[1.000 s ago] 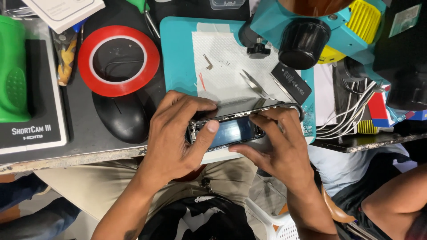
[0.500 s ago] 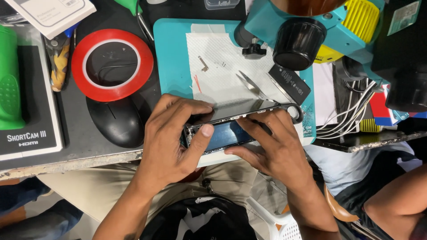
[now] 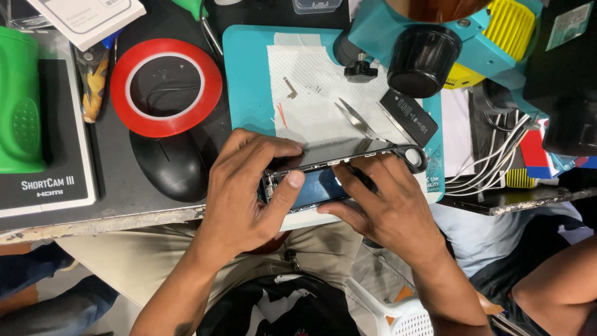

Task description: Reassembling the internal components of a smartphone using a precision screwdriver and manual alignment.

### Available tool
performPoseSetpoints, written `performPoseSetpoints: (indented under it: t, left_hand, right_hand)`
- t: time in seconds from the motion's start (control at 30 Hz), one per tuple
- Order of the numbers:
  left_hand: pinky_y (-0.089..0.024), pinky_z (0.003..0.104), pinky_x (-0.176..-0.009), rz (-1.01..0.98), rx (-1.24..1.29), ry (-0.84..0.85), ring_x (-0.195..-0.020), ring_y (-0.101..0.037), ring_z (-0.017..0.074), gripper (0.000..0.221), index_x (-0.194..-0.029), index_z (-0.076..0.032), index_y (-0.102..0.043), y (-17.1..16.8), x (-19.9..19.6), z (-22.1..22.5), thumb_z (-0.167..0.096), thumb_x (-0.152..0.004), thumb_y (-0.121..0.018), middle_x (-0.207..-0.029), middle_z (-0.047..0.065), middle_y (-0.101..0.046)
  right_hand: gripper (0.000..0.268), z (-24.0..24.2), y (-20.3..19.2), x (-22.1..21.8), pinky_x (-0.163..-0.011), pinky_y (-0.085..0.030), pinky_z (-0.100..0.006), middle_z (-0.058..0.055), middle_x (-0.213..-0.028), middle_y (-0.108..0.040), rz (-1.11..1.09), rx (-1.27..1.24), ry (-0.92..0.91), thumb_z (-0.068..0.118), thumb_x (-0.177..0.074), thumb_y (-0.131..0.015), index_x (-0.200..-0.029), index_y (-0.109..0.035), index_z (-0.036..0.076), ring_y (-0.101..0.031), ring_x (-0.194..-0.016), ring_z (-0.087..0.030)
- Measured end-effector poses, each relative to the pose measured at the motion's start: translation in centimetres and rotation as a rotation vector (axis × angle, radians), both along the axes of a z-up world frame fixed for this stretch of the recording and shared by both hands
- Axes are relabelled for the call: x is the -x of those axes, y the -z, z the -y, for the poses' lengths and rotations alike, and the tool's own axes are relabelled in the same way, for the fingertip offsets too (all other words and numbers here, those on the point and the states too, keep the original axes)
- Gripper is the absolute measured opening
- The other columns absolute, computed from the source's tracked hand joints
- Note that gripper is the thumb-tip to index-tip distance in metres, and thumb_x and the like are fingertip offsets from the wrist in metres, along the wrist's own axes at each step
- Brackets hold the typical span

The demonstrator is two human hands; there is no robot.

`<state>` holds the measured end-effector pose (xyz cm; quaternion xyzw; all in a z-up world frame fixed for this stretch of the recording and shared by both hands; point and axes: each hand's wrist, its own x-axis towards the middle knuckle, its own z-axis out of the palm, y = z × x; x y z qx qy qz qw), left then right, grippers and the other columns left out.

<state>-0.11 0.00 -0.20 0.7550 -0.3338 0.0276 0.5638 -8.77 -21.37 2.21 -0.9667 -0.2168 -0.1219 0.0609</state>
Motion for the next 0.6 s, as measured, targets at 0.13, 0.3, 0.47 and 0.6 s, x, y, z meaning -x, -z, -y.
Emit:
performPoseSetpoints:
  t: [0.13, 0.3, 0.47, 0.6]
  left_hand:
    - [-0.05, 0.038, -0.085, -0.006, 0.004, 0.003, -0.098, -0.062, 0.0299, 0.04, -0.107, 0.002, -0.067, -0.04, -0.01, 0.02, -0.033, -0.104, -0.046, -0.104, 0.011, -0.074]
    - [-0.049, 0.038, -0.085, 0.003, 0.004, 0.0, -0.098, -0.062, 0.0299, 0.041, -0.106, 0.002, -0.067, -0.06, 0.04, 0.01, -0.033, -0.105, -0.045, -0.104, 0.011, -0.074]
    - [-0.049, 0.038, -0.085, 0.004, 0.006, -0.004, -0.097, -0.062, 0.0299, 0.041, -0.106, 0.002, -0.067, 0.05, 0.14, -0.01, -0.033, -0.105, -0.045, -0.103, 0.011, -0.074]
    - [-0.049, 0.038, -0.085, 0.005, 0.003, -0.008, -0.098, -0.062, 0.0293, 0.039, -0.107, 0.001, -0.067, -0.05, 0.16, 0.0, -0.032, -0.105, -0.046, -0.103, 0.01, -0.074]
  right_hand:
    - [0.054, 0.08, -0.09, -0.06, -0.073, -0.046, -0.04, -0.012, -0.106, -0.062, 0.062, 0.148, 0.001, 0.057, -0.096, -0.073, -0.116, -0.069, 0.008, -0.056, -0.091, -0.029]
    - [0.054, -0.32, -0.31, 0.12, -0.074, -0.045, -0.037, -0.01, -0.111, -0.065, 0.082, 0.258, -0.005, 0.058, -0.101, -0.064, -0.116, -0.068, 0.006, -0.057, -0.092, -0.026]
    - [0.053, -0.61, -0.36, 0.45, -0.073, -0.042, -0.037, -0.008, -0.113, -0.065, 0.066, 0.255, 0.046, 0.059, -0.1, -0.064, -0.116, -0.069, 0.009, -0.056, -0.093, -0.026]
    - [0.056, -0.54, 0.29, 0.7, -0.078, -0.044, -0.04, -0.01, -0.118, -0.066, 0.067, 0.18, 0.065, 0.057, -0.099, -0.066, -0.122, -0.067, 0.005, -0.058, -0.098, -0.028]
